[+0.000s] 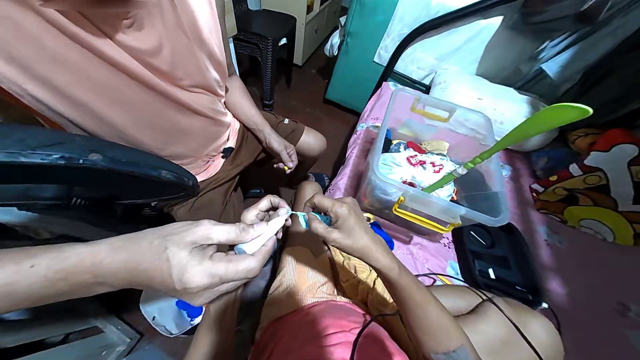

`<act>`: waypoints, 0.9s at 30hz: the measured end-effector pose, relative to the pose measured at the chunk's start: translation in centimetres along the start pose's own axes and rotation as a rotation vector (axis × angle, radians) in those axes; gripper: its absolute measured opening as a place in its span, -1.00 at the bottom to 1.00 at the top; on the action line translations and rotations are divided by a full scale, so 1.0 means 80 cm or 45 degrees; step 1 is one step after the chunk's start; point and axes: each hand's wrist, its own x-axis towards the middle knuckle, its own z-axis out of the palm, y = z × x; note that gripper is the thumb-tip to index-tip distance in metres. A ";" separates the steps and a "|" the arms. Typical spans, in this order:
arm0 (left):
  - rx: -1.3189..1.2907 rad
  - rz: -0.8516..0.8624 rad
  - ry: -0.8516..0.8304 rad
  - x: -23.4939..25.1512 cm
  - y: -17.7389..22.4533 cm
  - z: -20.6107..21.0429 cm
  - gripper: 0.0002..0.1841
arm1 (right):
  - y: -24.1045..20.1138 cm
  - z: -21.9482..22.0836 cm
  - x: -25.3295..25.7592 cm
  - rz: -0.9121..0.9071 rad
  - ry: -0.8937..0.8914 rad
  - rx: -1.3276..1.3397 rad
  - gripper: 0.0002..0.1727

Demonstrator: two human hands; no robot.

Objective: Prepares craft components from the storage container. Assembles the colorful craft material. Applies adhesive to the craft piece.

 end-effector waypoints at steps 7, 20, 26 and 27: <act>-0.050 0.347 -0.103 0.007 -0.041 -0.019 -0.84 | -0.004 0.007 0.004 -0.053 -0.007 -0.009 -0.81; -0.025 -0.224 0.340 -0.016 0.065 0.044 -0.77 | -0.010 0.011 0.009 -0.081 0.025 -0.005 -0.82; 0.026 0.011 0.011 -0.011 0.017 -0.001 -0.80 | -0.011 0.013 0.011 -0.079 0.020 -0.024 -0.82; 0.104 -0.044 -0.024 -0.016 0.028 -0.001 -0.80 | -0.011 0.014 0.012 -0.079 0.019 -0.027 -0.82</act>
